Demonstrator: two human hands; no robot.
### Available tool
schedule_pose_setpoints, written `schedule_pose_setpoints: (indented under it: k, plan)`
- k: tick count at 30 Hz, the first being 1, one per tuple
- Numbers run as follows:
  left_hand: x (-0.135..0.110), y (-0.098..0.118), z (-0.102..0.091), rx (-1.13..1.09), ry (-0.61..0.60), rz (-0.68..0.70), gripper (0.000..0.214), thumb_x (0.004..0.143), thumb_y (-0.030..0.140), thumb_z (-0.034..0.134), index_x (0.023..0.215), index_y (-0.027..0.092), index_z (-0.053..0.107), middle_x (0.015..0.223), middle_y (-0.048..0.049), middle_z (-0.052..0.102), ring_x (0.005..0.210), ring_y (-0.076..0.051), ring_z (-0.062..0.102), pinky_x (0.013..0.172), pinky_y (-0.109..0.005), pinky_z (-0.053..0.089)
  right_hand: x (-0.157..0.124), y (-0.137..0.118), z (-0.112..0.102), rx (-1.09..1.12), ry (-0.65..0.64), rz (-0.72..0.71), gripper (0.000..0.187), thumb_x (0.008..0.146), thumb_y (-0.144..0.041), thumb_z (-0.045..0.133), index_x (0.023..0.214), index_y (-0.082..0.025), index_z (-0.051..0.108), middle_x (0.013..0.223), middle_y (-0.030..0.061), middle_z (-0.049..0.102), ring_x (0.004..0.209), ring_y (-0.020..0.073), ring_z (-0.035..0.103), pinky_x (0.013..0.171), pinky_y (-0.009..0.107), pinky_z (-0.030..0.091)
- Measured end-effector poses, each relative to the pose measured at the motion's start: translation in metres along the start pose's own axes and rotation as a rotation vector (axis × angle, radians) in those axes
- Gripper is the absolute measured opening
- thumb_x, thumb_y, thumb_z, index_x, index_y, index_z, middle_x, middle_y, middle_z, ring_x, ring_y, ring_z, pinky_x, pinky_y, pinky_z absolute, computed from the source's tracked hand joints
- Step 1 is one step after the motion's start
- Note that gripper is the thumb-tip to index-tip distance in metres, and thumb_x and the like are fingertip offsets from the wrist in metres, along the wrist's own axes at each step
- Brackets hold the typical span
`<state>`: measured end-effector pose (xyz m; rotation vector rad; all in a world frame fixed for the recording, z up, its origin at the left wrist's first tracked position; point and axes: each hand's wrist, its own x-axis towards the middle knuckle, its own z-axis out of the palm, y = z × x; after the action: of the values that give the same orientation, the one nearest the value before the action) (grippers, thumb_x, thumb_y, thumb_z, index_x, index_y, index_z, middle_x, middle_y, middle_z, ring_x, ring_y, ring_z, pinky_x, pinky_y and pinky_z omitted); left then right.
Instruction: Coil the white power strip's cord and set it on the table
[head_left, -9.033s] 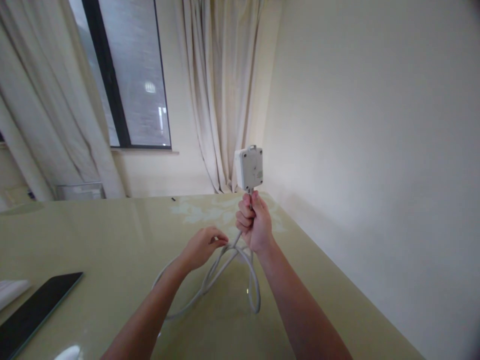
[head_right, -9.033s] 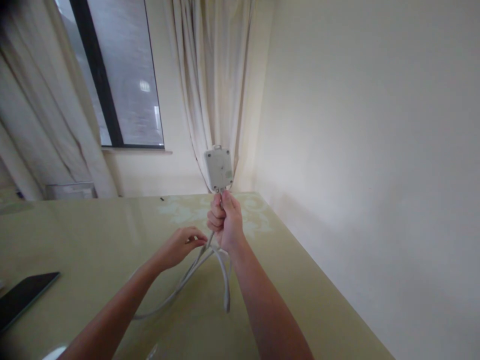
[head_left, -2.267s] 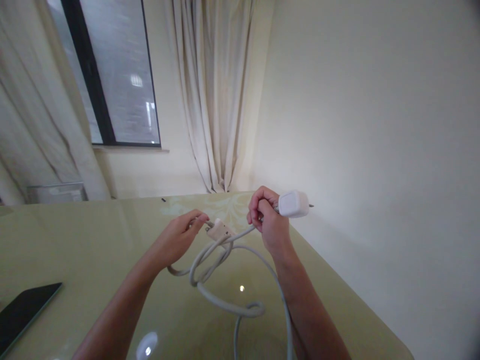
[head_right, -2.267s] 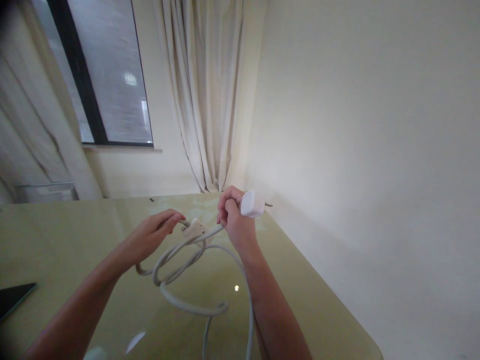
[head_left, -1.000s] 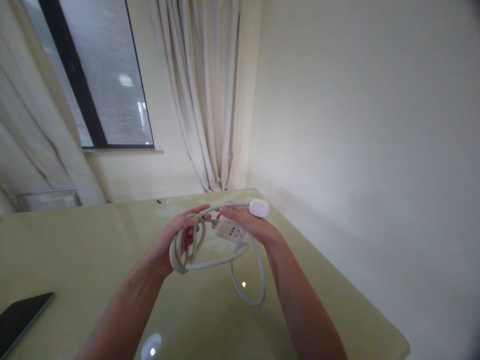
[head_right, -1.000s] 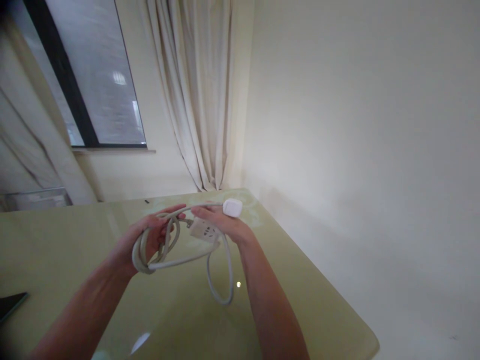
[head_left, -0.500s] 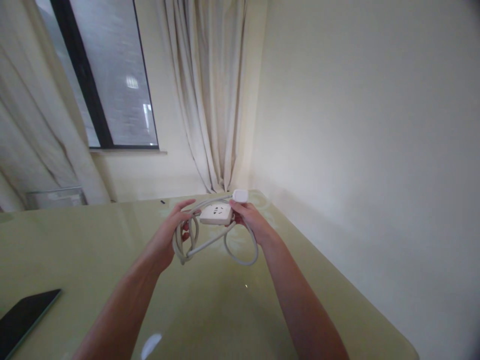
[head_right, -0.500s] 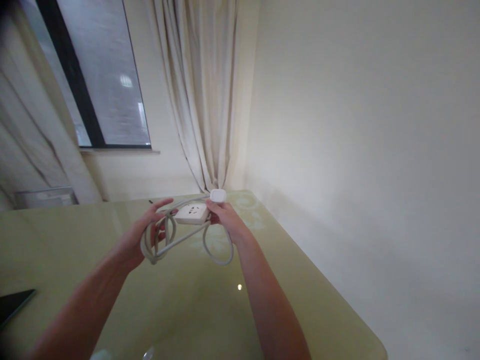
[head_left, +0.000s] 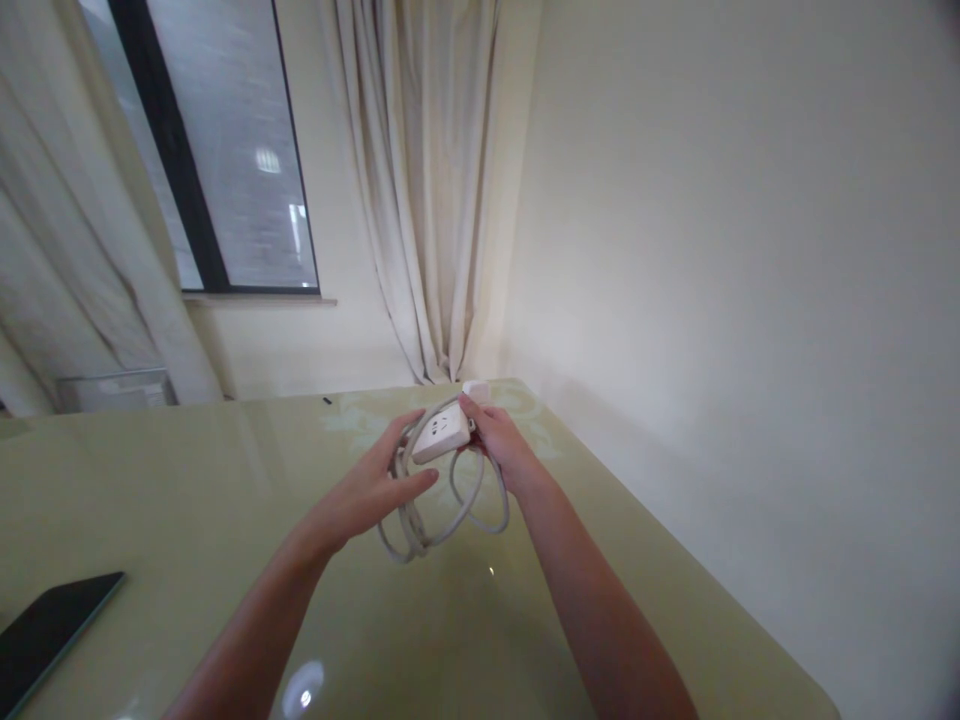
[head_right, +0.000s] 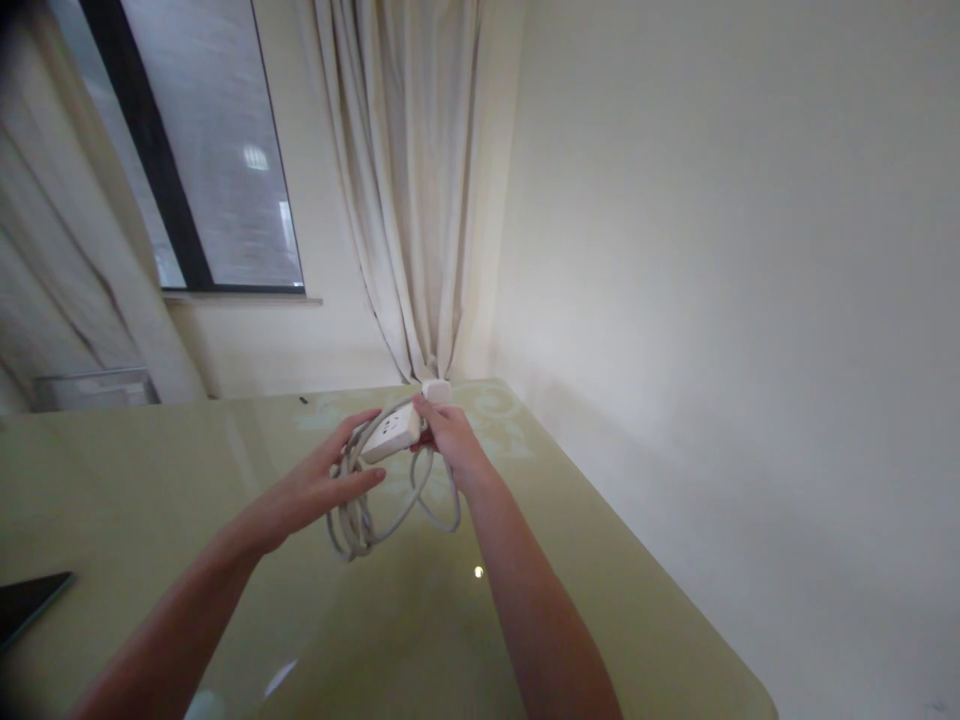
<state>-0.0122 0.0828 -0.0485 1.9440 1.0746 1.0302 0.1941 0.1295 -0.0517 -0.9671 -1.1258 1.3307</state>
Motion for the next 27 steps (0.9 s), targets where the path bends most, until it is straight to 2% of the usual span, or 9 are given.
schedule_pose_setpoints:
  k: [5,10,13,15,17,20,22,25,27]
  plan:
    - [0.003,-0.016,0.007,0.315,0.109,0.062,0.074,0.083,0.036,0.066,0.153,0.023,0.047,0.138,-0.0141,0.064,0.130,-0.035,0.058,0.113,-0.052,0.041,0.000,0.008,0.007,-0.060,0.037,0.007,0.055,0.084,-0.068,0.071,0.081,-0.014,0.074,0.075,0.0063,0.073,0.062,0.0135,0.062,0.058,0.025,0.048]
    - [0.001,-0.015,0.009,0.424,0.116,0.017,0.065,0.085,0.036,0.064,0.145,0.019,0.047,0.130,-0.0156,0.063,0.119,-0.033,0.063,0.100,-0.047,0.049,-0.002,0.017,0.018,-0.124,0.007,-0.039,0.058,0.080,-0.074,0.069,0.075,-0.016,0.069,0.069,0.0023,0.066,0.063,0.0141,0.059,0.061,0.026,0.046]
    - [0.001,-0.007,0.013,0.527,0.135,-0.109,0.049,0.081,0.039,0.070,0.123,0.018,0.056,0.113,-0.0137,0.067,0.099,-0.033,0.067,0.084,-0.043,0.052,-0.007,0.020,0.024,-0.172,-0.067,-0.068,0.058,0.078,-0.073,0.072,0.073,-0.015,0.069,0.068,0.0004,0.062,0.065,0.0130,0.056,0.063,0.026,0.043]
    - [0.002,-0.004,0.014,0.557,0.153,-0.133,0.034,0.081,0.034,0.067,0.109,0.018,0.058,0.100,-0.0114,0.067,0.089,-0.031,0.067,0.077,-0.041,0.051,-0.008,0.020,0.027,-0.180,-0.075,-0.044,0.058,0.077,-0.073,0.073,0.074,-0.015,0.069,0.070,0.0009,0.064,0.067,0.0131,0.056,0.064,0.026,0.042]
    - [0.004,-0.003,0.014,0.477,0.154,-0.018,0.031,0.082,0.028,0.063,0.111,0.017,0.060,0.103,-0.0112,0.069,0.092,-0.029,0.066,0.082,-0.041,0.051,-0.008,0.020,0.028,-0.147,-0.032,0.004,0.060,0.078,-0.075,0.071,0.078,-0.015,0.071,0.077,0.0031,0.068,0.072,0.0143,0.059,0.067,0.027,0.044]
    - [0.005,-0.006,0.010,0.211,0.149,0.150,0.049,0.084,0.027,0.064,0.133,0.019,0.059,0.124,-0.0114,0.069,0.113,-0.028,0.064,0.098,-0.041,0.050,-0.005,0.018,0.023,-0.133,0.044,0.054,0.065,0.081,-0.079,0.065,0.087,-0.016,0.075,0.090,0.0073,0.073,0.079,0.0158,0.063,0.070,0.027,0.047]
    - [0.005,-0.010,0.007,-0.006,0.176,0.072,0.056,0.086,0.036,0.067,0.140,0.020,0.057,0.125,-0.0106,0.069,0.112,-0.028,0.065,0.094,-0.041,0.053,-0.004,0.014,0.018,-0.182,0.012,0.055,0.066,0.083,-0.080,0.063,0.094,-0.016,0.076,0.098,0.0093,0.075,0.084,0.0168,0.065,0.072,0.027,0.049]
    - [0.007,-0.017,0.002,-0.316,0.297,-0.113,0.061,0.082,0.048,0.074,0.135,0.020,0.062,0.120,-0.0100,0.070,0.097,-0.025,0.065,0.075,-0.035,0.057,-0.009,0.005,0.009,-0.282,-0.184,0.027,0.061,0.085,-0.076,0.065,0.103,-0.019,0.076,0.104,0.0095,0.076,0.087,0.0179,0.069,0.074,0.028,0.051]
    - [0.009,-0.020,-0.002,-0.463,0.426,-0.152,0.063,0.075,0.046,0.080,0.131,0.021,0.065,0.121,-0.0087,0.070,0.089,-0.021,0.063,0.068,-0.030,0.056,-0.013,-0.001,0.004,-0.320,-0.313,0.021,0.055,0.085,-0.072,0.069,0.105,-0.021,0.076,0.103,0.0086,0.077,0.087,0.0185,0.071,0.077,0.029,0.052]
